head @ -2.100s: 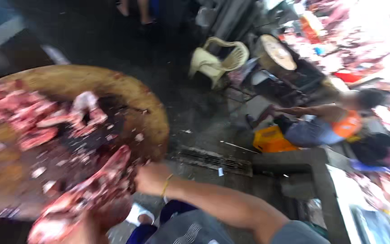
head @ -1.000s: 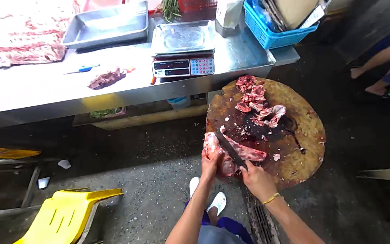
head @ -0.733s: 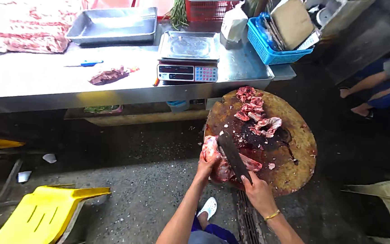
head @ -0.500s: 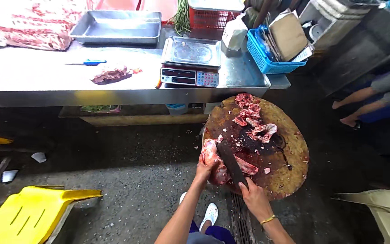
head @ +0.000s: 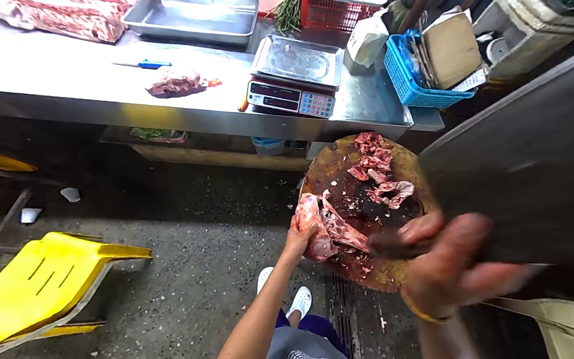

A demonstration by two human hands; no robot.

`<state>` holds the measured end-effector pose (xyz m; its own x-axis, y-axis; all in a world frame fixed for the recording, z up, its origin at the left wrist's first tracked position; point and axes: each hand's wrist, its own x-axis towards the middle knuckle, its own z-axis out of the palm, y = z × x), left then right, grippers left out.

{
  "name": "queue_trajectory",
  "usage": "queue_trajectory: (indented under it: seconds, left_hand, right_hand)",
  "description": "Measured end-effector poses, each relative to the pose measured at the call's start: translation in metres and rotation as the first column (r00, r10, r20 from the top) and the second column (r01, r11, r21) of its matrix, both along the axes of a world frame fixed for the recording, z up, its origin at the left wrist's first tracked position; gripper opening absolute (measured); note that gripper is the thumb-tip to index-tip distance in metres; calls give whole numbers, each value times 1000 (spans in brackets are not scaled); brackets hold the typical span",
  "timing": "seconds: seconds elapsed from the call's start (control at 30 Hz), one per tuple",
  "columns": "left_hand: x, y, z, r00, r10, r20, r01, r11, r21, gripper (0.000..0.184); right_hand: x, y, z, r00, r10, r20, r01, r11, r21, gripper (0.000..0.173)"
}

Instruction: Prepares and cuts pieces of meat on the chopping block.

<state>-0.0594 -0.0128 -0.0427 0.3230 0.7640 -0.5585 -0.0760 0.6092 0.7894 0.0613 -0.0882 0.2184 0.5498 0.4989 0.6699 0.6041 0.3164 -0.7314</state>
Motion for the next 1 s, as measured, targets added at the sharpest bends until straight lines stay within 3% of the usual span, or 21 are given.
queue_trajectory:
  seconds: [0.03,0.07,0.1,0.13,0.17,0.2,0.27,0.37,0.53,0.6,0.67,0.77,0.83,0.9,0.93,0.97,1.0]
  left_hand:
    - [0,0,-1,1000,5,-2,-5,1000,5,86]
    - [0,0,-1,1000,10,-3,-10,1000,9,86]
    - [-1,0,0,1000,11,-11,-11,1000,12,88]
    - [0,-1,1,1000,7,-27,-7,1000,19,90]
    - [1,0,3,999,8,-40,-7,1000,29,89]
    - [3,7,5,998,6,-57,-3,999,44,90]
    - [3,-2,2,994,1,-108,0,1000,9,94]
    - [3,4,-1,994,68,-90,-72,997,-36,91]
    - [2,3,1,996,81,-23,-83,995,-60,79]
    - [3,1,3,998,68,-15,-69,996,-54,77]
    - [2,1,5,998,58,-19,-59,998,-38,76]
    - [2,1,6,999,43,-29,-44,999,-27,76]
    - [0,2,5,999,28,-35,-29,999,-27,76]
    - [-2,2,3,999,28,-24,-29,999,-26,73]
    - [-3,3,1,999,33,-16,-33,999,-19,72]
    - [-4,4,0,999,34,-16,-34,999,-12,72]
    - [-4,2,0,999,28,-33,-28,1000,-2,73]
  right_hand:
    - [-5,-17,-46,998,-50,39,58,971,-232,24]
    - [-8,-38,-94,992,-66,109,115,837,-536,33]
    - [-9,-54,-129,992,-14,126,112,557,-823,40]
    - [-6,-62,-151,998,31,50,41,219,-975,43]
    - [-1,-64,-164,999,51,-1,-2,14,-1000,45]
    - [5,-60,-168,997,70,-12,-8,-57,-998,45]
    - [12,-66,-160,997,46,-55,-51,-79,-996,46]
    - [19,-54,-149,998,20,-67,-68,53,-996,42]
    - [28,-44,-99,998,-15,-60,-44,503,-863,41]
    - [31,-31,-52,999,-22,-46,-18,693,-721,43]
    - [28,-14,0,1000,-19,2,18,877,-480,37]
    - [19,16,56,999,7,33,-5,998,-67,30]
    - [9,24,49,1000,15,24,-15,1000,2,26]
    - [-1,2,-19,997,-35,69,53,960,-275,29]
    - [-5,-17,-68,991,-49,128,110,842,-528,36]
    - [-6,-36,-111,988,-2,154,124,606,-786,41]
    - [-4,-51,-143,994,57,95,74,295,-953,44]
